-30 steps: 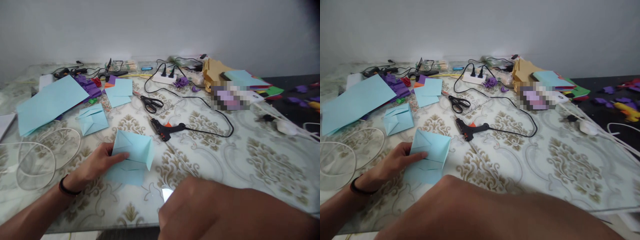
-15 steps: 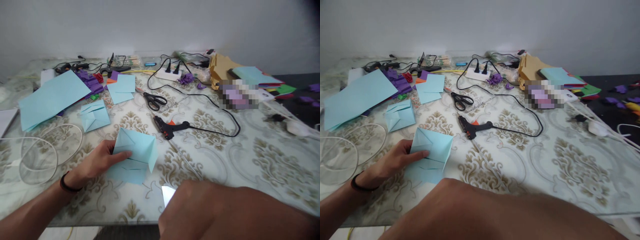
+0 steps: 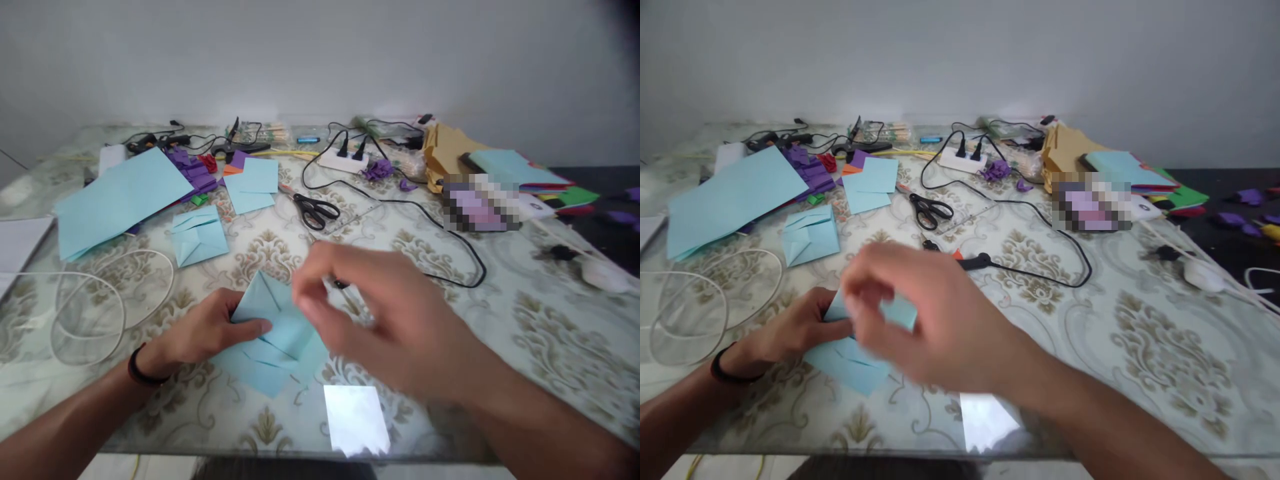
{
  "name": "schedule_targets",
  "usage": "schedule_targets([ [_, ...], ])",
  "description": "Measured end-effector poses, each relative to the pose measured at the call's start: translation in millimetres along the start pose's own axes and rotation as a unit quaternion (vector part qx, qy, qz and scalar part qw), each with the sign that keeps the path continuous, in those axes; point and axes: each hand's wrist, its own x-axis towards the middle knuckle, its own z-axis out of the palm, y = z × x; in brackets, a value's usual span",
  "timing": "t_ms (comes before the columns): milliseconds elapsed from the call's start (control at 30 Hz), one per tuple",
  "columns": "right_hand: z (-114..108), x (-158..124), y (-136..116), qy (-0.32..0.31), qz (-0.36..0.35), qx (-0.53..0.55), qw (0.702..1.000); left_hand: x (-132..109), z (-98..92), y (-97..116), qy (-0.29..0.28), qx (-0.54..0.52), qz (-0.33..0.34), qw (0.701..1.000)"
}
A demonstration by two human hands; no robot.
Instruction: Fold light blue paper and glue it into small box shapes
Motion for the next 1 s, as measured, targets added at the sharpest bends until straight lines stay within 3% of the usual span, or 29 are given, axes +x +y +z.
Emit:
schedule_targets([
  [67, -2.2, 23.5, 1.8, -0.003, -0.033, 0.005, 0.999, -1.3, 0.1, 0.6, -0.017, -0.02, 0.006, 1.0],
  [167, 6.8, 41.1, 17.1, -0.112, 0.027, 0.004, 0.993, -1.9, 0.2, -1.4, -0.014, 0.0, 0.024, 1.0],
  [267, 17.4, 44.1, 28.9, -0.156, 0.06, -0.003, 0.986, -1.6, 0.4, -3.0, -0.003, 0.023, 0.069, 0.997],
  [567, 25.4, 45.4, 34.3, -0.149, 0.047, 0.007, 0.988, -2.4, 0.5, -4.6, 0.04, 0.051, 0.111, 0.992],
  [800, 28.1, 49.0, 42.3, -0.153, 0.055, 0.072, 0.984, -3.0, 3.4, -5.5, 0.072, 0.014, 0.092, 0.993],
  [1000, 32.2, 49.7, 43.1, -0.123, 0.067, 0.143, 0.98, -4.4, 4.5, -4.9, 0.062, 0.042, 0.099, 0.992],
])
